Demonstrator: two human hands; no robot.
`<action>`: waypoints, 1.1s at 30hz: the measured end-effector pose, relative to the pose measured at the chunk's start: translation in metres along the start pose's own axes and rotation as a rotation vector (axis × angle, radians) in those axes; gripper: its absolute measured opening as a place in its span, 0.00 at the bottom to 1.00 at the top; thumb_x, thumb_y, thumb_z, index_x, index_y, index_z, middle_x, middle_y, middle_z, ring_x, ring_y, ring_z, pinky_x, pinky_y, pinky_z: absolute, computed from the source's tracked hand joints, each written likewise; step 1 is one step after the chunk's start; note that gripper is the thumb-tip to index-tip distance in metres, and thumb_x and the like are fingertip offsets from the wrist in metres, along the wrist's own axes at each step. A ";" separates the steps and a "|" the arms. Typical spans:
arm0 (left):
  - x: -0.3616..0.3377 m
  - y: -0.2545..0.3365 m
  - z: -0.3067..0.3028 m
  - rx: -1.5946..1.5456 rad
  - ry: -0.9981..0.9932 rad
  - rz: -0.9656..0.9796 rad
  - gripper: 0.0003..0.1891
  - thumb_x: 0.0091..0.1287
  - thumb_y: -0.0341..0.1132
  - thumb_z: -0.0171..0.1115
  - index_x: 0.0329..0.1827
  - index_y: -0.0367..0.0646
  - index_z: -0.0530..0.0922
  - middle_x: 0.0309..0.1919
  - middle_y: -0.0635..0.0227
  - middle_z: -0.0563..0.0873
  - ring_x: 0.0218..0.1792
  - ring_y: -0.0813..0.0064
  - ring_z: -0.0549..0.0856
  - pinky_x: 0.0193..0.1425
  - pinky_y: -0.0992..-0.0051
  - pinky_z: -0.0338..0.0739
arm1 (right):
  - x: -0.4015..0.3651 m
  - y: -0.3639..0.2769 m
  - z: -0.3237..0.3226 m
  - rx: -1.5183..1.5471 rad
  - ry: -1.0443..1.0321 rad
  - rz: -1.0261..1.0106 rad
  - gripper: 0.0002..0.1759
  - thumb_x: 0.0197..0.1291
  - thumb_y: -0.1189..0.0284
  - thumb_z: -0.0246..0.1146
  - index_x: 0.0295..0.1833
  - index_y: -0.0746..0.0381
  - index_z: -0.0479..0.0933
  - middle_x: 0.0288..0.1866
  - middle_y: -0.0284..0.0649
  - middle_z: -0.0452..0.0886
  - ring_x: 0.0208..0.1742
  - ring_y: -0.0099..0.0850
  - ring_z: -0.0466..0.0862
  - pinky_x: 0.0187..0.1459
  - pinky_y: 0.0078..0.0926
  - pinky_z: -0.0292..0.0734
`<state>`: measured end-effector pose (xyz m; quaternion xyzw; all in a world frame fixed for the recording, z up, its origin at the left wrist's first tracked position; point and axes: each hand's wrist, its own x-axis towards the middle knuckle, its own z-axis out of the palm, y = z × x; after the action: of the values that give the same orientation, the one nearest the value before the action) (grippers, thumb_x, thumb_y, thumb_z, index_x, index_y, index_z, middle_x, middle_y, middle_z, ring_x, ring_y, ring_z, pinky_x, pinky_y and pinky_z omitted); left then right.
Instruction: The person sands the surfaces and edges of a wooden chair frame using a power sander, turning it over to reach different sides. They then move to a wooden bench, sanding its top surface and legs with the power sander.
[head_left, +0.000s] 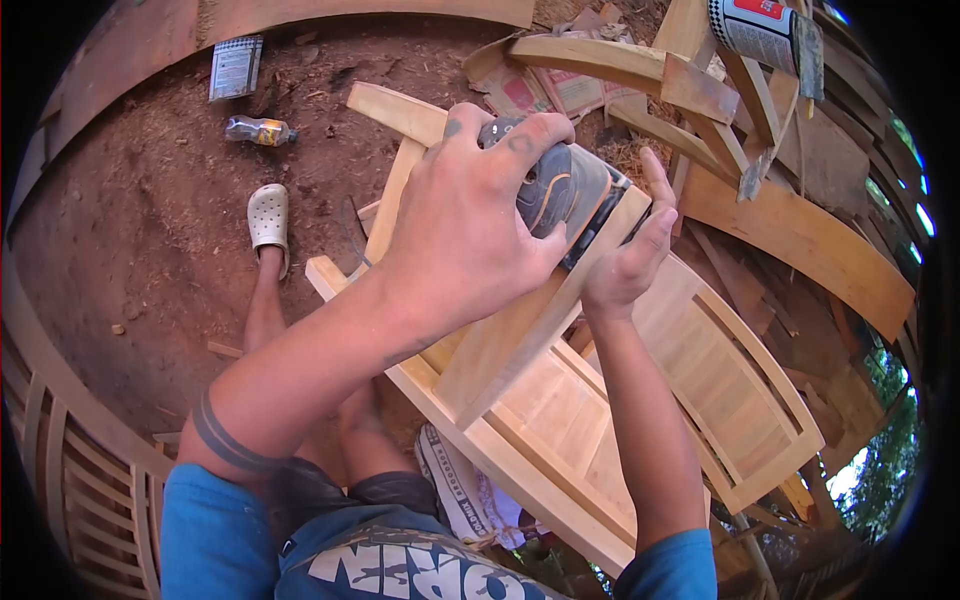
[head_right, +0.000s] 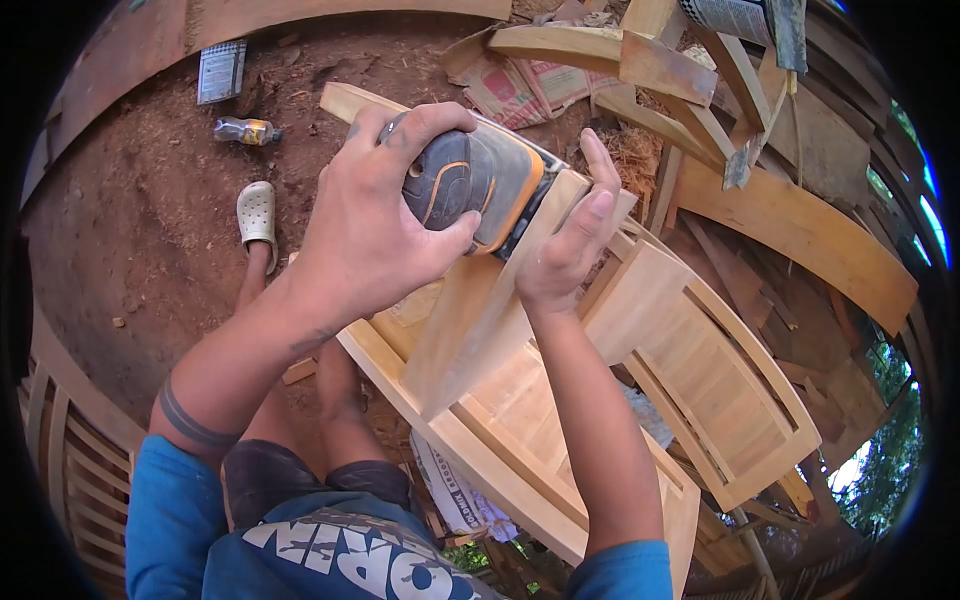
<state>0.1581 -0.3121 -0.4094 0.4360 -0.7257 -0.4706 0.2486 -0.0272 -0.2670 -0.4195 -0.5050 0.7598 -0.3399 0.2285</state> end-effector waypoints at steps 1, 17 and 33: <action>-0.004 -0.001 0.000 -0.006 0.005 -0.006 0.24 0.56 0.40 0.72 0.57 0.55 0.76 0.48 0.57 0.80 0.51 0.53 0.85 0.50 0.60 0.83 | -0.001 0.000 0.000 0.001 -0.002 0.004 0.36 0.82 0.56 0.27 0.71 0.70 0.70 0.73 0.51 0.72 0.77 0.44 0.67 0.79 0.40 0.55; -0.016 -0.002 0.003 -0.075 0.091 -0.160 0.26 0.54 0.38 0.74 0.58 0.54 0.76 0.47 0.57 0.80 0.51 0.53 0.85 0.52 0.60 0.82 | -0.002 0.004 -0.001 0.045 -0.038 0.012 0.38 0.82 0.53 0.26 0.71 0.71 0.70 0.74 0.51 0.71 0.77 0.44 0.66 0.80 0.41 0.53; -0.004 -0.098 -0.007 -0.117 0.115 -0.302 0.29 0.53 0.37 0.76 0.59 0.53 0.76 0.47 0.56 0.80 0.50 0.54 0.85 0.54 0.60 0.82 | -0.002 0.002 0.000 0.046 -0.011 0.047 0.36 0.79 0.56 0.30 0.67 0.72 0.73 0.71 0.51 0.74 0.74 0.42 0.70 0.77 0.40 0.57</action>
<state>0.2045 -0.3288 -0.4947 0.5510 -0.6079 -0.5183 0.2413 -0.0279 -0.2645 -0.4215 -0.4836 0.7621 -0.3491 0.2520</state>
